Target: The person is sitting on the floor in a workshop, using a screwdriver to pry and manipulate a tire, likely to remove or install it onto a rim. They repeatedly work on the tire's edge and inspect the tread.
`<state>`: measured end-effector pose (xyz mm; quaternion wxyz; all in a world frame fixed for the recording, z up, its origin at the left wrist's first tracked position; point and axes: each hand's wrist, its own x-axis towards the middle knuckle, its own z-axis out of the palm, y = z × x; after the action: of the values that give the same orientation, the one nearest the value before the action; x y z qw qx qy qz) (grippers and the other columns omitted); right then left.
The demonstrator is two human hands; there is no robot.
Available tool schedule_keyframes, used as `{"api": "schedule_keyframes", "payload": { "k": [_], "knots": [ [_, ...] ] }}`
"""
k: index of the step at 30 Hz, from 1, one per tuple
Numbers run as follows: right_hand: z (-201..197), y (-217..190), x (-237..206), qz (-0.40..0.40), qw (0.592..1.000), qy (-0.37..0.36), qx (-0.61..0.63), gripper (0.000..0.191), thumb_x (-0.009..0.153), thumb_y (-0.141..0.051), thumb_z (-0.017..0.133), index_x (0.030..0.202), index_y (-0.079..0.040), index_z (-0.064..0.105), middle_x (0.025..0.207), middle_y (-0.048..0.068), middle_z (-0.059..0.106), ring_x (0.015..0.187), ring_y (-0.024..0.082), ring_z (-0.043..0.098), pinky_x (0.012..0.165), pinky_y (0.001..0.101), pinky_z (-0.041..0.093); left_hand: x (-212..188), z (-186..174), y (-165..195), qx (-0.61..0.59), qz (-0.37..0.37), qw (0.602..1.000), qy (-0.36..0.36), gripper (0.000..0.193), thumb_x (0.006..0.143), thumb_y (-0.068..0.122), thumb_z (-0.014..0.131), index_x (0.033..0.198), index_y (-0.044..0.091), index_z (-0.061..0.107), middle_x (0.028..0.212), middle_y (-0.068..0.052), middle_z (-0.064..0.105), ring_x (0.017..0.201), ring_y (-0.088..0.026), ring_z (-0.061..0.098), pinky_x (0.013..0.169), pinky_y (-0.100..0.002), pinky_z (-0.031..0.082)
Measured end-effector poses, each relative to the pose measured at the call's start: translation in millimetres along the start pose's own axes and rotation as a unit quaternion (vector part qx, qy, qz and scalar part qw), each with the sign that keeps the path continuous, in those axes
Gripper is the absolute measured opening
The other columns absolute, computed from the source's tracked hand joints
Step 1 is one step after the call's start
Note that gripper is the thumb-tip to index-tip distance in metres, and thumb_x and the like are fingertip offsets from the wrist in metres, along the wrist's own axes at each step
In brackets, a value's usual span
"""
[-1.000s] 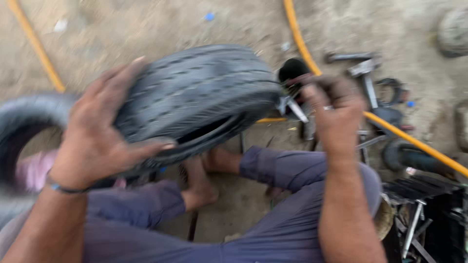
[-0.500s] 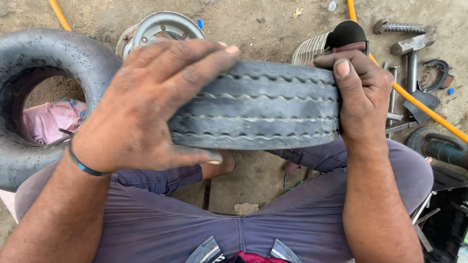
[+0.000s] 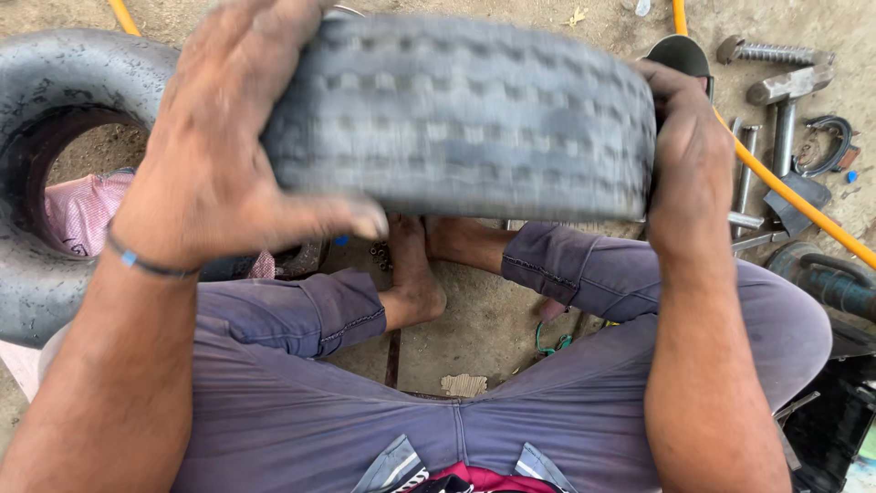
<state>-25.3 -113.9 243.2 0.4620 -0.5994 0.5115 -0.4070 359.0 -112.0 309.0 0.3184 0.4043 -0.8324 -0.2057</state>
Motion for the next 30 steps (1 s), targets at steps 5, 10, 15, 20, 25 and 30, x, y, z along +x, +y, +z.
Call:
{"api": "schedule_keyframes", "payload": {
  "k": [5,10,15,20,25,30],
  "knots": [
    [7.3,45.7,8.3,0.153,0.967,0.077,0.19,0.076,0.097,-0.069,0.055,0.134,-0.003,0.063,0.13,0.011,0.068,0.122,0.021,0.064,0.108,0.0408,0.051,-26.2,-1.1,-51.6,-0.151,-0.33,0.931,0.035,0.065,0.099,0.057,0.051,0.137,0.006,0.063,0.079,-0.015,0.047,0.074,-0.024,0.046,0.071,-0.037,0.037],
    [18.8,87.9,14.0,0.134,0.981,0.006,0.138,0.081,0.096,-0.075,0.048,0.139,-0.007,0.062,0.133,0.005,0.067,0.122,0.019,0.061,0.109,0.038,0.044,-46.1,7.3,-97.8,-0.205,-0.202,0.937,0.195,0.065,0.114,0.063,0.054,0.124,0.0,0.065,0.1,0.006,0.055,0.094,-0.01,0.046,0.083,-0.031,0.041],
    [29.4,107.6,16.1,0.222,0.968,0.013,0.114,0.084,0.093,-0.073,0.044,0.143,-0.008,0.06,0.136,0.007,0.063,0.12,0.024,0.053,0.098,0.0433,0.043,-53.5,21.3,-112.2,-0.145,-0.316,0.909,0.229,0.069,0.109,0.065,0.051,0.099,-0.001,0.066,0.086,-0.002,0.051,0.084,-0.016,0.043,0.074,-0.035,0.04],
    [37.9,97.3,14.4,0.283,0.943,0.007,0.176,0.086,0.094,-0.075,0.032,0.15,-0.012,0.049,0.142,0.009,0.061,0.131,0.029,0.058,0.101,0.045,0.045,-59.7,31.3,-83.6,-0.014,-0.378,0.889,0.259,0.07,0.104,0.065,0.053,0.101,-0.003,0.07,0.087,-0.021,0.062,0.08,-0.027,0.053,0.077,-0.043,0.047],
    [43.1,72.9,11.2,0.301,0.934,0.106,0.162,0.08,0.094,-0.068,0.038,0.15,-0.012,0.047,0.146,0.006,0.056,0.134,0.025,0.054,0.108,0.0507,0.043,-73.9,34.0,-54.2,-0.016,-0.2,0.933,0.3,0.065,0.11,0.054,0.054,0.121,-0.007,0.068,0.112,-0.025,0.071,0.103,-0.033,0.068,0.09,-0.04,0.052],
    [41.5,51.0,10.4,0.217,0.924,0.032,0.315,0.078,0.097,-0.067,0.042,0.149,-0.009,0.052,0.149,0.009,0.06,0.137,0.025,0.055,0.115,0.0363,0.038,-85.5,36.4,-62.9,-0.144,-0.304,0.883,0.327,0.068,0.11,0.058,0.053,0.112,-0.008,0.068,0.109,-0.025,0.069,0.099,-0.026,0.06,0.09,-0.037,0.049]
  ]
}}
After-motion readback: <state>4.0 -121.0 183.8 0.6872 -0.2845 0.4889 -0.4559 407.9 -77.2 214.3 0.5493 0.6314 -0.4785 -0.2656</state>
